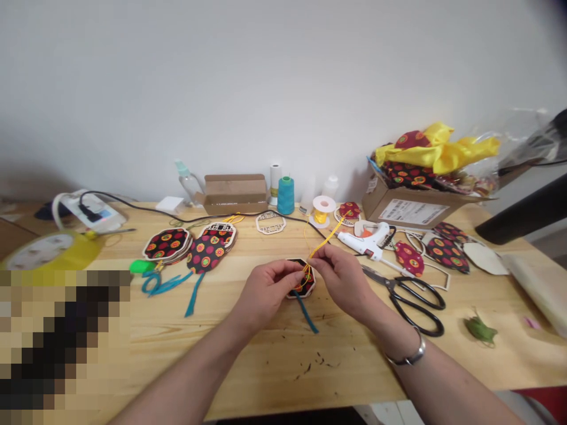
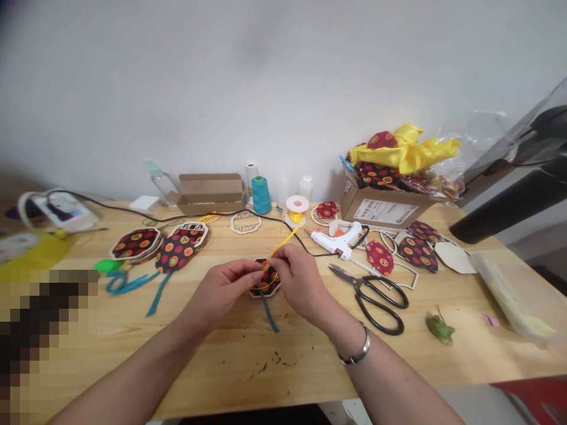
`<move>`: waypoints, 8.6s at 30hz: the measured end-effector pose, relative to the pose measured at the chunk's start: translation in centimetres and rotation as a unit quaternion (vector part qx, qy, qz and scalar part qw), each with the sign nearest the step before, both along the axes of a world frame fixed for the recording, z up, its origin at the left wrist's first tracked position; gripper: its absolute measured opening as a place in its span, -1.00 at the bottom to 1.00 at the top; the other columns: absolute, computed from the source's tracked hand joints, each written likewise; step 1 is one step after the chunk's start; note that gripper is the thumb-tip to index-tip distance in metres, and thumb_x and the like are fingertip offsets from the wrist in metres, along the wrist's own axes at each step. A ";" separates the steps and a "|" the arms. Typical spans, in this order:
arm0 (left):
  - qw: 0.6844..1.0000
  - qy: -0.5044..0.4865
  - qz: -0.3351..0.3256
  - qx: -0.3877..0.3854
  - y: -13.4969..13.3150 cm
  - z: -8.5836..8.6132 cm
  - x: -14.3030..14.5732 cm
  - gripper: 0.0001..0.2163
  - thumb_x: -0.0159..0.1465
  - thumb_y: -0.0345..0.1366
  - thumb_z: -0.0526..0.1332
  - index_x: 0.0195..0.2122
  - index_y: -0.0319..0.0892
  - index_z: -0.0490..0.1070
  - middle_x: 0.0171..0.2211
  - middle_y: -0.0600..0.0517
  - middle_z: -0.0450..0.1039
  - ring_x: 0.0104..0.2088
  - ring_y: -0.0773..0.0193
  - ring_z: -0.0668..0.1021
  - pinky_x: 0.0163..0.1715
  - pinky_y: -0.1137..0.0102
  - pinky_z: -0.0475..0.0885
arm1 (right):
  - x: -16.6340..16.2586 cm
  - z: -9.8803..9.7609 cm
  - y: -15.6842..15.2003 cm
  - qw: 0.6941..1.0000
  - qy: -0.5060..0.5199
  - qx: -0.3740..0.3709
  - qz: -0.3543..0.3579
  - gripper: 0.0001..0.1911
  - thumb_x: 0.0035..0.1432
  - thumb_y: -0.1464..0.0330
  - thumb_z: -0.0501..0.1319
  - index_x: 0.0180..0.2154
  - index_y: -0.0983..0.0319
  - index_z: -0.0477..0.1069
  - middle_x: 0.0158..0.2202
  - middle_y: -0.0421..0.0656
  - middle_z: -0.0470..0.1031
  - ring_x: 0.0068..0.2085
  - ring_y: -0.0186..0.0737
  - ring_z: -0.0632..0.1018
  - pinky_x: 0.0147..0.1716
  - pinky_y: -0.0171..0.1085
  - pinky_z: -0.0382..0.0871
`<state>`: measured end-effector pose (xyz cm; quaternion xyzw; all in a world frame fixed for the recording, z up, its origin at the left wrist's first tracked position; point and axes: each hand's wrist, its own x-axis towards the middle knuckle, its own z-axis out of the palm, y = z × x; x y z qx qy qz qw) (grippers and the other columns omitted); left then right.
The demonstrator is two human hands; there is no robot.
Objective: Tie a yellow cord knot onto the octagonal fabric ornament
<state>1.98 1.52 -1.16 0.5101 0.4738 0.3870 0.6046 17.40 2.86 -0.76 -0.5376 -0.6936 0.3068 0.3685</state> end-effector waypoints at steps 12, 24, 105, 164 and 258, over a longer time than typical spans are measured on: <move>0.998 0.065 0.024 0.010 0.2 0.3 0.0 -0.85 0.07 -0.24 0.22 -0.40 -0.20 0.48 -0.43 0.03 0.53 -0.41 0.29 0.51 -0.39 0.44 0.38 | 0.2 0.2 0.2 1.000 -0.001 0.013 0.003 -0.86 0.06 0.43 0.10 -0.53 0.24 0.29 -0.54 -0.23 0.37 -0.48 -0.34 0.35 -0.48 -0.35 0.16; 0.997 0.045 0.054 0.023 0.1 0.1 -0.1 -0.83 0.06 -0.22 0.22 -0.41 -0.21 0.46 -0.27 -0.04 0.50 -0.31 0.22 0.50 -0.32 0.37 0.39 | 0.1 0.0 0.2 1.000 -0.010 0.009 -0.004 -0.85 0.07 0.42 0.09 -0.53 0.24 0.29 -0.52 -0.21 0.39 -0.47 -0.33 0.35 -0.46 -0.35 0.17; 0.987 -0.066 0.133 -0.063 0.6 -0.4 -0.1 -0.86 -0.02 -0.29 0.29 -0.47 -0.25 0.49 -0.69 0.13 0.36 -0.72 0.54 0.18 -0.73 0.55 0.00 | -0.4 0.5 -1.8 0.988 -0.116 0.066 0.074 -0.81 0.16 0.31 0.05 -0.42 0.21 0.37 -0.50 -0.20 0.44 -0.50 -0.34 0.37 -0.49 -0.35 0.13; 0.990 -0.032 -0.045 -0.128 -0.2 -0.6 0.1 -0.89 -0.03 -0.32 0.25 -0.59 -0.26 0.40 -0.78 0.21 0.09 -0.76 0.54 0.07 -0.74 0.51 -0.15 | 0.5 -0.4 0.7 0.987 0.036 -0.082 0.137 -0.75 0.05 0.33 0.13 -0.62 0.27 0.27 -0.66 -0.30 0.17 -0.57 -0.44 0.19 -0.60 -0.41 0.01; 0.993 0.094 0.067 0.012 0.2 0.3 0.0 -0.85 0.03 -0.24 0.22 -0.47 -0.21 0.49 -0.55 0.07 0.45 -0.54 0.36 0.41 -0.54 0.49 0.28 | 1.2 -0.3 1.3 0.996 0.009 -0.059 0.062 -0.84 0.02 0.37 0.14 -0.57 0.24 0.30 -0.60 -0.26 0.29 -0.52 -0.36 0.26 -0.51 -0.35 0.10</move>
